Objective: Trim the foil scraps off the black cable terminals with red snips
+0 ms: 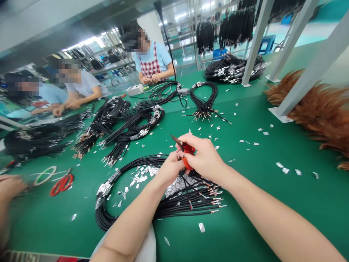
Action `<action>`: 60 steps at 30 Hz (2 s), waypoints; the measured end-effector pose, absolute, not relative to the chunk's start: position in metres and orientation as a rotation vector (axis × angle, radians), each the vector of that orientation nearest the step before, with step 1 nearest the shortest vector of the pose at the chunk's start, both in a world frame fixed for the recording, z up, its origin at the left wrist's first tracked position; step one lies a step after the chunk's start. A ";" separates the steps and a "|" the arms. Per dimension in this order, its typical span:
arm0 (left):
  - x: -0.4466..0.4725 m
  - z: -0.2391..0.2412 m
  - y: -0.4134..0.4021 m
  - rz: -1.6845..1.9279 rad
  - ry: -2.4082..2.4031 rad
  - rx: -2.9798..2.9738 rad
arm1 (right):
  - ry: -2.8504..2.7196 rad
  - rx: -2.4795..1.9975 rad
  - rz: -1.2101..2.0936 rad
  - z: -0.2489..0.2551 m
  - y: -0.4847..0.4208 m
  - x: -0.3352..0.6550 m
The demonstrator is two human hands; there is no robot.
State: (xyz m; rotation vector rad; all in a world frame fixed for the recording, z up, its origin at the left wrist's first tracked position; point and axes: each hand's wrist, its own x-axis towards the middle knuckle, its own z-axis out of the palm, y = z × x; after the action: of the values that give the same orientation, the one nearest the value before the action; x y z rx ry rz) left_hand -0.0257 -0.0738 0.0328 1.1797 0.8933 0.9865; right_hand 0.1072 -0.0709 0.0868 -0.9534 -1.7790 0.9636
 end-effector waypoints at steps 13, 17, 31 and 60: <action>-0.030 0.031 -0.079 1.211 1.098 1.274 | -1.432 -0.936 1.125 0.074 -0.054 0.118; -0.033 0.039 -0.077 1.118 0.970 1.137 | -1.489 -0.912 1.140 0.078 -0.058 0.120; -0.039 0.046 -0.070 1.086 0.798 0.860 | -1.642 -1.156 1.005 0.059 -0.053 0.126; -0.038 0.049 -0.074 1.257 0.894 0.886 | -2.244 -1.318 0.593 0.055 -0.061 0.137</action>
State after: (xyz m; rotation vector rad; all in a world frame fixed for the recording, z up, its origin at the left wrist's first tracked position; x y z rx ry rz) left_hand -0.0385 -0.0743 0.0489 0.8859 0.8943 1.2572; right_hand 0.1371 -0.0611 0.0547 -1.3175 -2.2443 0.5934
